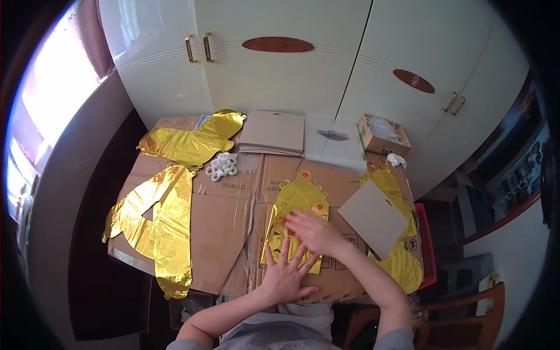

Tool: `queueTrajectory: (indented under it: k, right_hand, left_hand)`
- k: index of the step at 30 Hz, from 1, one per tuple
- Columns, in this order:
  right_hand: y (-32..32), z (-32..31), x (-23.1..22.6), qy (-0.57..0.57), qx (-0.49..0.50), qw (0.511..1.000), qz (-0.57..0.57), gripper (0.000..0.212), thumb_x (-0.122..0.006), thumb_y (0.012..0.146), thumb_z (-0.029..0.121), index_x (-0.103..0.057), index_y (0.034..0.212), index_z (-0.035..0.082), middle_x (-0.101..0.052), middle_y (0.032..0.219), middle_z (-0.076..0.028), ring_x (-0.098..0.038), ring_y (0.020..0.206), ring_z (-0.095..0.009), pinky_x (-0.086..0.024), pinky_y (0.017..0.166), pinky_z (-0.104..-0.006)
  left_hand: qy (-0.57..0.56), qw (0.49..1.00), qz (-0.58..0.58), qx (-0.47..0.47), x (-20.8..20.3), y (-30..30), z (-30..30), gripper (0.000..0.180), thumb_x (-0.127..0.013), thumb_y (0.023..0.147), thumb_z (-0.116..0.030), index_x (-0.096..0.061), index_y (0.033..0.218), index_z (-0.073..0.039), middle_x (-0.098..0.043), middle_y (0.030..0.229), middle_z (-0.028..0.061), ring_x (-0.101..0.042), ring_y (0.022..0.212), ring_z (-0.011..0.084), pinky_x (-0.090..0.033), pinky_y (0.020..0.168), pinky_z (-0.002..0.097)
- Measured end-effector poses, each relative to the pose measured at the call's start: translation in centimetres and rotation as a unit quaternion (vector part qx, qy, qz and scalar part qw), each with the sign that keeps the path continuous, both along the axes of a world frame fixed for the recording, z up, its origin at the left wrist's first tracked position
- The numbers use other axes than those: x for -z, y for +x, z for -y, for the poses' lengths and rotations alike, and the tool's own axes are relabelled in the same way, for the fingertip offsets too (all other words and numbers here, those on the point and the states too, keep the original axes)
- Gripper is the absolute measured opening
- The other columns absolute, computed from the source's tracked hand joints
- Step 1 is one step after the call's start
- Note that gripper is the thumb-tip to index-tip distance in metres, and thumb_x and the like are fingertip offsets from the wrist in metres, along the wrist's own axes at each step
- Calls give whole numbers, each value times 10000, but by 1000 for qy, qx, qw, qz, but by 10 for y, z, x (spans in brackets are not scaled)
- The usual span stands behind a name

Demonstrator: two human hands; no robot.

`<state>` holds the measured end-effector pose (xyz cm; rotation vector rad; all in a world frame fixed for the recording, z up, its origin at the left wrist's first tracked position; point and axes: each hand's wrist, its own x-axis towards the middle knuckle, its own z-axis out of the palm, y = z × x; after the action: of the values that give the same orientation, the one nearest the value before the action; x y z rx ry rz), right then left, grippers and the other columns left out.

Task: Folding gold foil letter-shaped balloons for packaging.

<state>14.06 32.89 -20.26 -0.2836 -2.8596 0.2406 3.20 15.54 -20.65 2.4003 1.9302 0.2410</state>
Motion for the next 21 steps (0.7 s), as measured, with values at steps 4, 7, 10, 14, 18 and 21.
queueTrajectory:
  k: [4,7,10,14,18,21]
  right_hand:
    - [-19,19,-4,-141,-134,980,44,442,-522,955,215,-525,1372,68,-495,1441,-98,-417,1373,-259,-317,1143,-464]
    - [-27,13,5,-126,-116,985,30,455,-524,963,253,-519,1374,56,-498,1437,-97,-415,1375,-227,-321,1143,-459]
    - [-32,10,8,-98,-78,992,23,451,-533,962,256,-525,1363,48,-508,1427,-99,-417,1374,-233,-331,1139,-451]
    - [-41,5,11,-80,-21,997,-8,439,-539,962,248,-533,1347,37,-527,1402,-117,-452,1343,-253,-348,1128,-434]
    - [-51,-5,14,-54,32,997,-35,440,-535,958,259,-543,1330,24,-538,1383,-128,-491,1300,-263,-358,1121,-417]
    - [-56,-9,15,-43,51,997,-35,440,-526,958,263,-546,1326,23,-534,1388,-124,-485,1305,-258,-346,1130,-411]
  left_hand:
    - [-103,994,-42,5,-6,1,-2,862,-416,792,-808,-359,1495,-314,-413,1466,183,-327,1341,521,-76,995,810]
    - [-68,998,-9,5,-7,0,-1,853,-419,795,-802,-369,1491,-312,-429,1452,162,-352,1327,504,-86,1001,805]
    - [-59,998,-2,-3,-11,1,-2,850,-431,796,-789,-355,1497,-316,-403,1478,113,-330,1354,466,-96,1003,805]
    - [-40,999,5,-1,-8,0,-2,870,-424,790,-804,-348,1503,-312,-359,1511,136,-264,1387,486,-102,977,820]
    - [-26,1000,7,0,-3,0,-2,876,-418,789,-811,-355,1501,-305,-318,1544,133,-222,1407,496,-106,968,823]
    - [-19,1000,10,-1,-2,0,-2,877,-420,788,-811,-362,1499,-301,-301,1556,133,-211,1413,492,-106,971,821]
